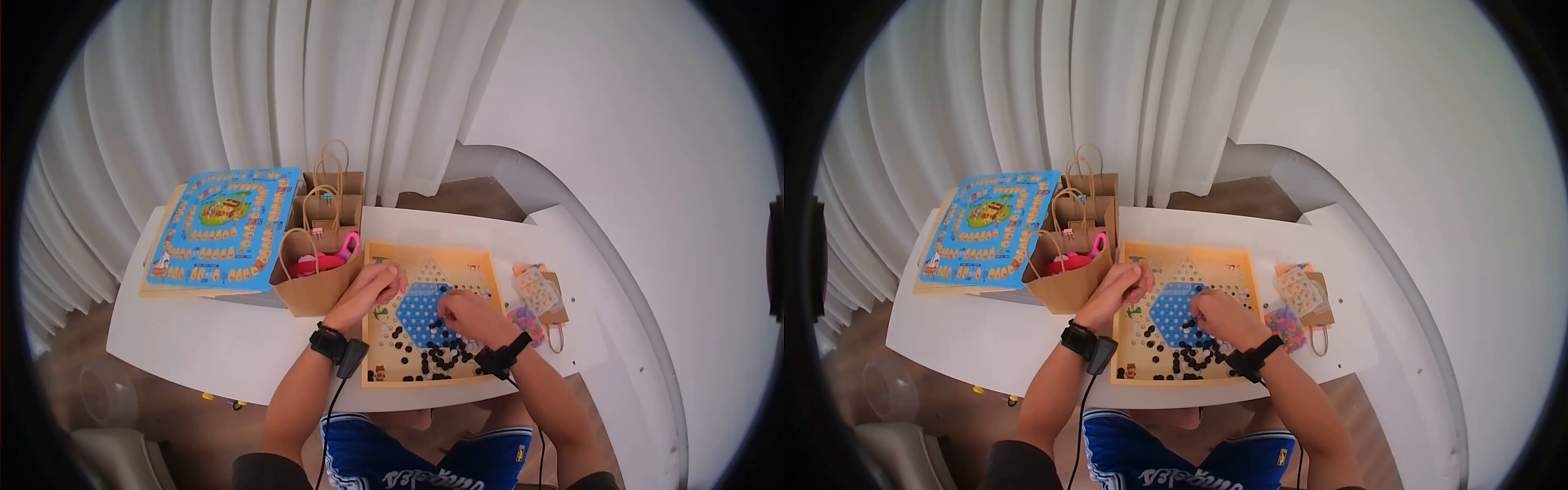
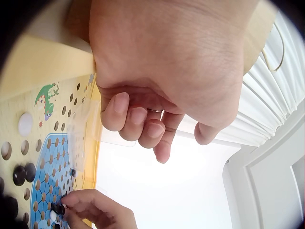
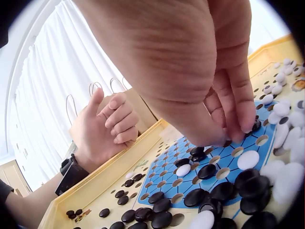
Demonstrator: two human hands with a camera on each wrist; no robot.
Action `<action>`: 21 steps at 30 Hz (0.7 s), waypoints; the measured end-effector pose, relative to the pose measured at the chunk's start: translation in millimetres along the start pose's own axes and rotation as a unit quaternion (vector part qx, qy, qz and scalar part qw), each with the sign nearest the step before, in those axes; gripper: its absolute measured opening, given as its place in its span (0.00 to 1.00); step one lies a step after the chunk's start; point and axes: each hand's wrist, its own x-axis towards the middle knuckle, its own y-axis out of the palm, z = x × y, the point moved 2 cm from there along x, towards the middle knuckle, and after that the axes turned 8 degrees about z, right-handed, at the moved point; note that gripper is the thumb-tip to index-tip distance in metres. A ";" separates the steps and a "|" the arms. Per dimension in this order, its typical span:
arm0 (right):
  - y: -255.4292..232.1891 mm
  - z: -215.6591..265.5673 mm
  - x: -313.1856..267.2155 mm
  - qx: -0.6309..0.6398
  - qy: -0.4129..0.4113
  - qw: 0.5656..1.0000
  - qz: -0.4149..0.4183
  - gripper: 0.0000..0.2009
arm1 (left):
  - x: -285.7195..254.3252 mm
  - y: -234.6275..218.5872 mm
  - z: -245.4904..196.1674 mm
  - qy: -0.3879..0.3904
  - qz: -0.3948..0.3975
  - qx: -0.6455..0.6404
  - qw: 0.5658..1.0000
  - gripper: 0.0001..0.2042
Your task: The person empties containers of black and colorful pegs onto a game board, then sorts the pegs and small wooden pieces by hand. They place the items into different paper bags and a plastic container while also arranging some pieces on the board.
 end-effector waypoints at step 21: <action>-50.2 0.4 24.4 0.151 0.013 0.980 -0.130 0.10 | 1.9 -2.6 1.7 0.013 0.004 0.011 1.000 0.23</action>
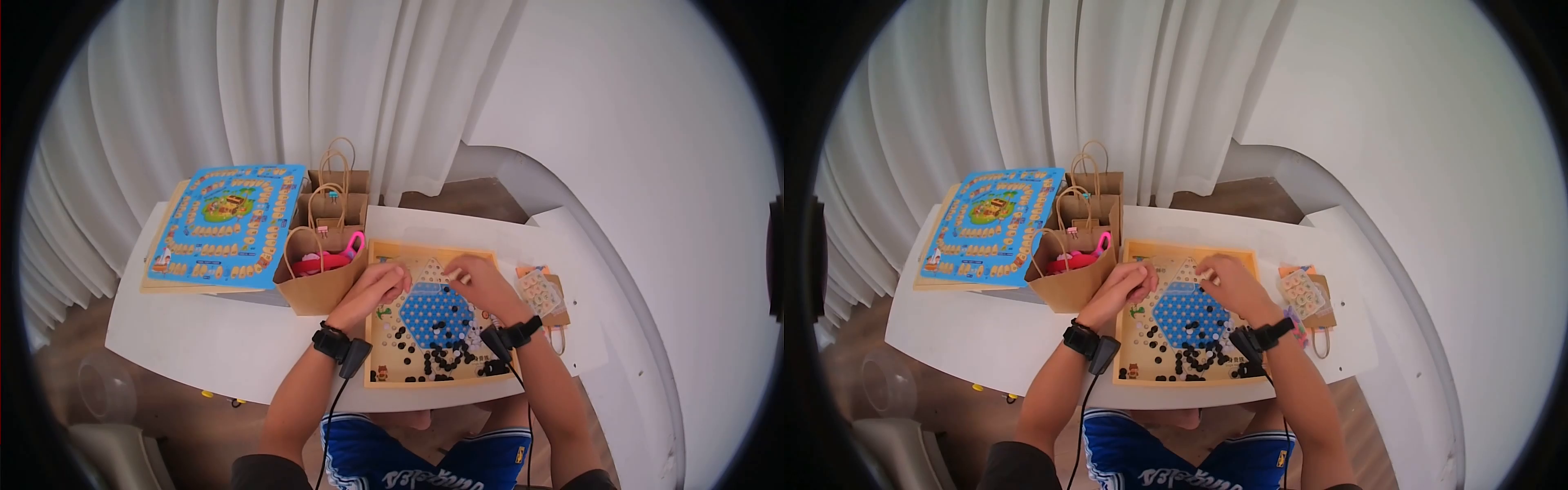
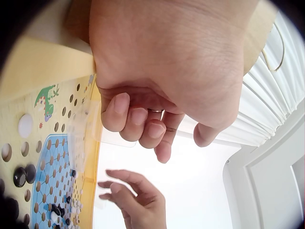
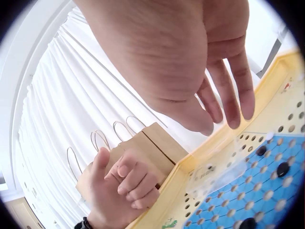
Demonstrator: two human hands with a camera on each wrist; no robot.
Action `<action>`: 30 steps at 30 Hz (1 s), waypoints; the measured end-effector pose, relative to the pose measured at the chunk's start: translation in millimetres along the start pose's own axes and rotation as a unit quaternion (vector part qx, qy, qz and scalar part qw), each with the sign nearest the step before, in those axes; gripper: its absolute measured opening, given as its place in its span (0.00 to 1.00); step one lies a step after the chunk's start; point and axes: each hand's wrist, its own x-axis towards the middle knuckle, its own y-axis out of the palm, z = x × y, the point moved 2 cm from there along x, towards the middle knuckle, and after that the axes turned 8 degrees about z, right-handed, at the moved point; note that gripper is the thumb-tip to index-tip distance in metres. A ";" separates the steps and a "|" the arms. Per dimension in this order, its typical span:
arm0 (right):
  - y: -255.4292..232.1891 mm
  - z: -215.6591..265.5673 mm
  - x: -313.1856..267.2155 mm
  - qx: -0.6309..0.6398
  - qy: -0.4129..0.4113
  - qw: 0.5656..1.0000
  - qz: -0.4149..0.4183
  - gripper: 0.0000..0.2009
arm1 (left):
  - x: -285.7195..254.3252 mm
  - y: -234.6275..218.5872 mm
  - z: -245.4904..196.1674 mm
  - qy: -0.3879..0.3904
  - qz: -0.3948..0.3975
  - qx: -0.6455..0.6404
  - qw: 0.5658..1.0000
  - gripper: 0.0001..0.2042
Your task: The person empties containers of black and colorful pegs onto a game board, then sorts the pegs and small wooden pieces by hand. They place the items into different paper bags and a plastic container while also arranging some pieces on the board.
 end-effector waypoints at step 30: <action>-10.7 -22.6 -93.2 -0.300 0.015 0.948 0.108 0.18 | -2.0 4.6 -9.4 -0.028 0.001 0.010 1.000 0.18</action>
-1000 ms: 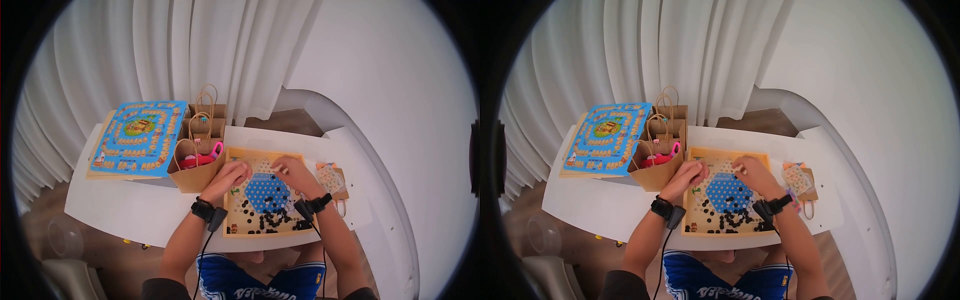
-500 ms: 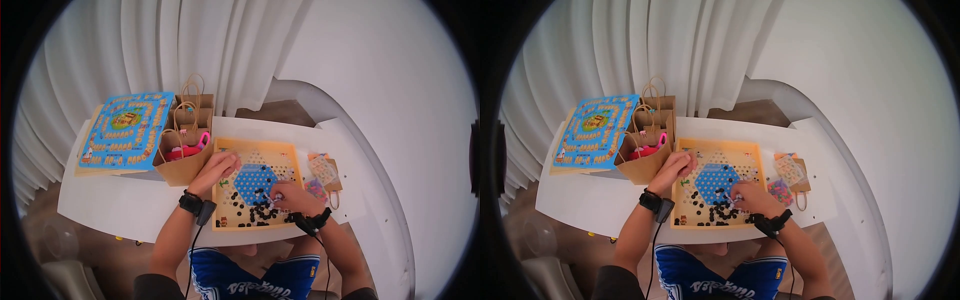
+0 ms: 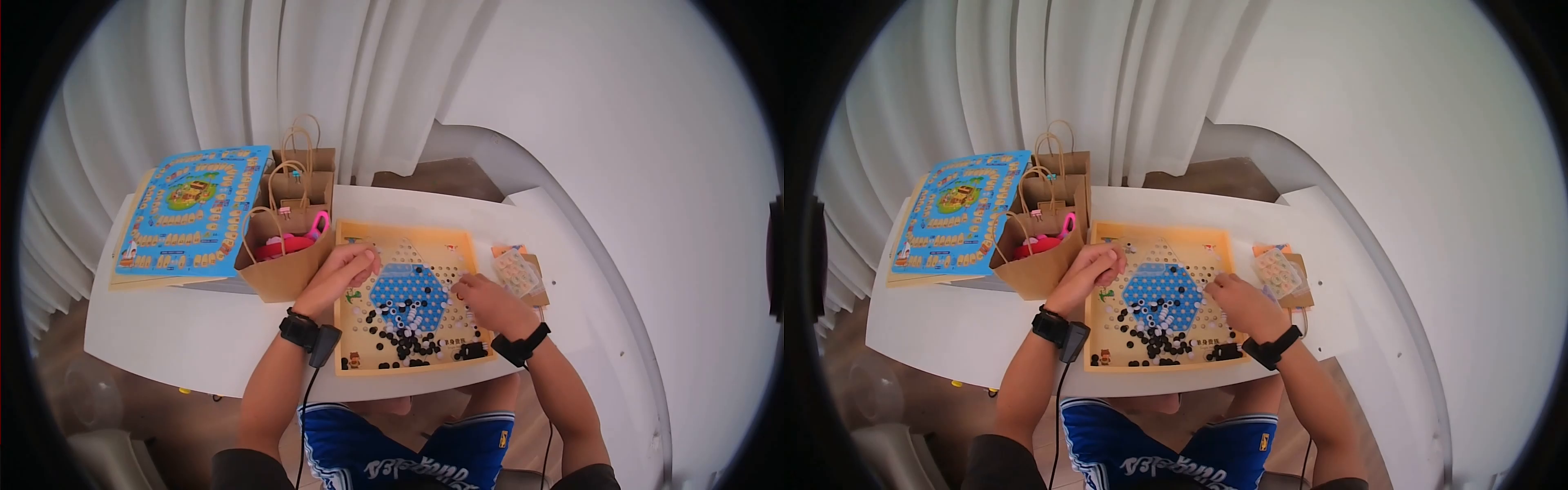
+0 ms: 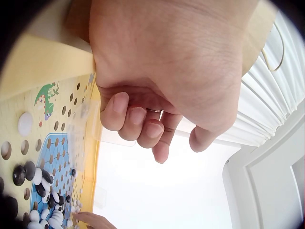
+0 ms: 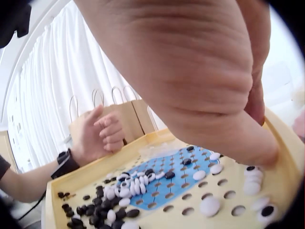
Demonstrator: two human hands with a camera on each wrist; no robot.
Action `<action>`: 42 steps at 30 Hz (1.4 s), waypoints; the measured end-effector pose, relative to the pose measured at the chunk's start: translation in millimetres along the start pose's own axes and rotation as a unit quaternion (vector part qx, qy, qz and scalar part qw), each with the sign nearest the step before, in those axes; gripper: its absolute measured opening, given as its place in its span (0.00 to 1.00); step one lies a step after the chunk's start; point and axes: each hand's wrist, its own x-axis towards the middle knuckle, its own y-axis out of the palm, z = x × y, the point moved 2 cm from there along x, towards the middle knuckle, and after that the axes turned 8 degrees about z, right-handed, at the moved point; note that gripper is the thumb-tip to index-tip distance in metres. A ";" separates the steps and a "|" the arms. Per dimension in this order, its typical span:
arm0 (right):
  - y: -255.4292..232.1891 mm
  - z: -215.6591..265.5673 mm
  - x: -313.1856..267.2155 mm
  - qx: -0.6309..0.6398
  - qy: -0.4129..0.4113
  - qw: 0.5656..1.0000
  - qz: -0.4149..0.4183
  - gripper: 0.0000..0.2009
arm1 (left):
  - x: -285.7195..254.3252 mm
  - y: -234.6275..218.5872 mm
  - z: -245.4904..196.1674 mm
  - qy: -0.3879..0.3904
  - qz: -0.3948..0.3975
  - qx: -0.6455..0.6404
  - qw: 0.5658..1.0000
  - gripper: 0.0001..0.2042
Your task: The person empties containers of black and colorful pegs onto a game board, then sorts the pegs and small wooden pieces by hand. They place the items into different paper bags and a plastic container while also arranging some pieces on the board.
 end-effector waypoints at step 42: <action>-1.7 31.5 32.1 0.370 -0.064 0.927 0.009 0.13 | -1.6 1.8 -1.5 -0.011 -0.004 -0.027 1.000 0.17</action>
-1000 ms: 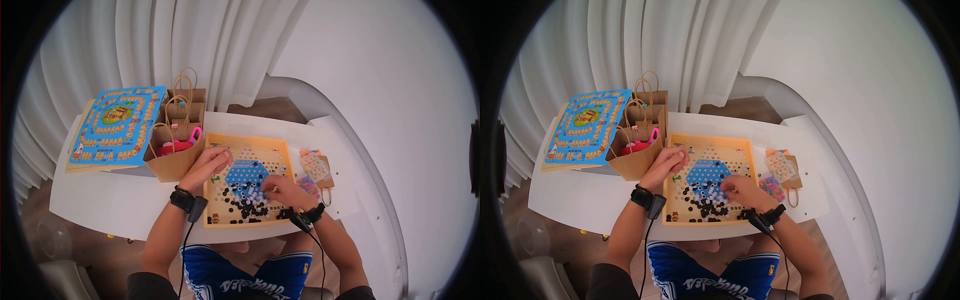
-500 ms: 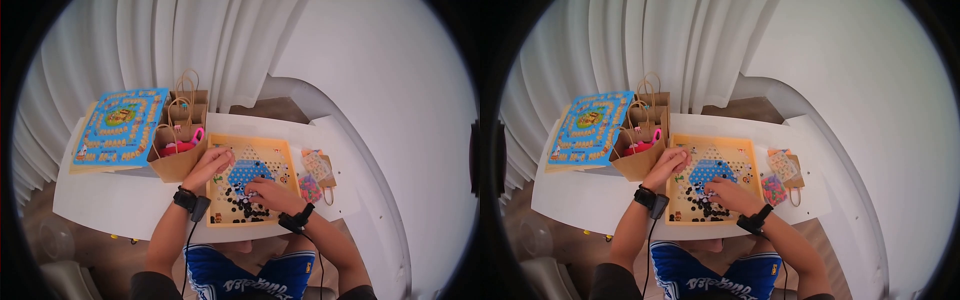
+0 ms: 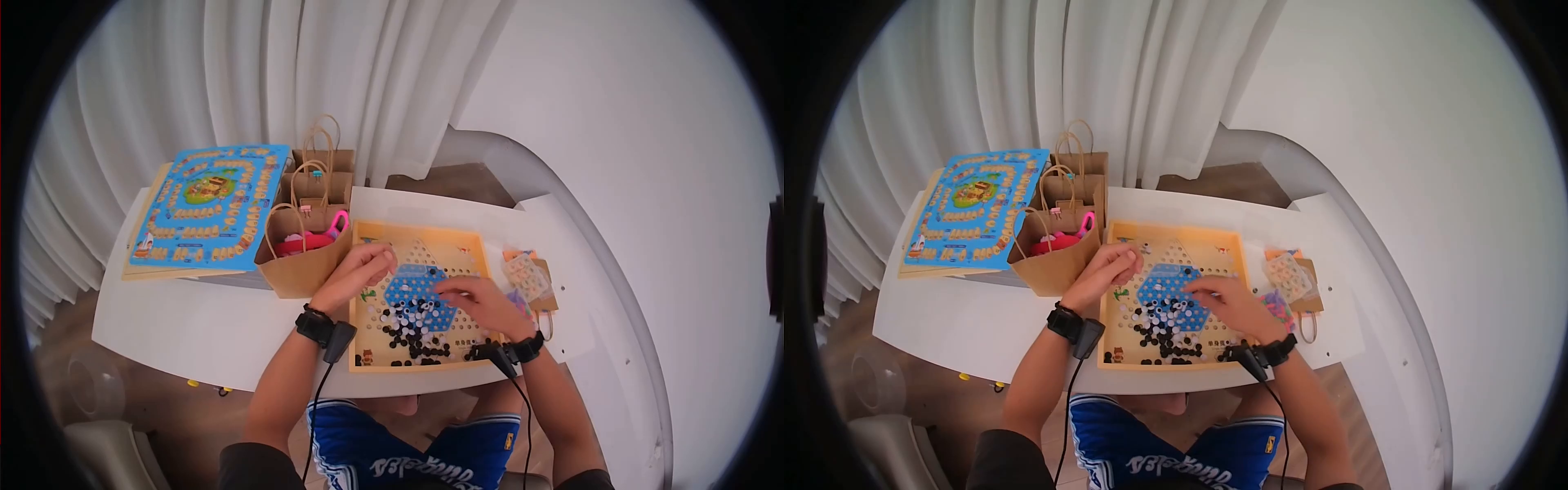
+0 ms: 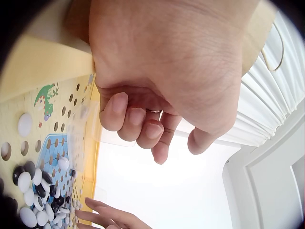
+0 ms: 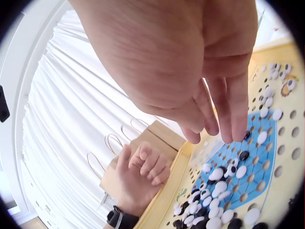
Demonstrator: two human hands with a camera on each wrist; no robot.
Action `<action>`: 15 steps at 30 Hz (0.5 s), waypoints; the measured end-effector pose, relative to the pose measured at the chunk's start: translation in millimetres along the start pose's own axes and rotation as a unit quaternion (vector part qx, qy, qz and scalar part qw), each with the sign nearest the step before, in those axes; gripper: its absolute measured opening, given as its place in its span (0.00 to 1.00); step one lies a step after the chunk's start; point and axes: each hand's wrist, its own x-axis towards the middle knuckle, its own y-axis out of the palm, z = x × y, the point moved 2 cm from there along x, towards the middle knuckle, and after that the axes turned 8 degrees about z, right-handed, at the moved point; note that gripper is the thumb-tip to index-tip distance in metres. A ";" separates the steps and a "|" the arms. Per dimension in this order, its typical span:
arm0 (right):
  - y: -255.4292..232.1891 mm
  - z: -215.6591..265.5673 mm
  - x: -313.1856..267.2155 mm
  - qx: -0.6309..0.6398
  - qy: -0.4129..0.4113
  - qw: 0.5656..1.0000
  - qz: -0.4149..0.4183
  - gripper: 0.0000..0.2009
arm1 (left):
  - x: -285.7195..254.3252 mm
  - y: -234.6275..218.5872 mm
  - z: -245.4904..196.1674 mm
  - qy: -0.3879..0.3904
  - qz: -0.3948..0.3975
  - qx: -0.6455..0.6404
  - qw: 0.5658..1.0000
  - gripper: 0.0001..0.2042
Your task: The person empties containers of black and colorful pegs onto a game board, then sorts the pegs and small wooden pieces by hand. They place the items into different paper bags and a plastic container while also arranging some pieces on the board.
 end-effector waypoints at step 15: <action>-22.7 -81.1 -86.2 0.352 0.045 0.867 -0.350 0.06 | 16.1 10.5 11.5 -0.040 0.059 0.282 0.957 0.05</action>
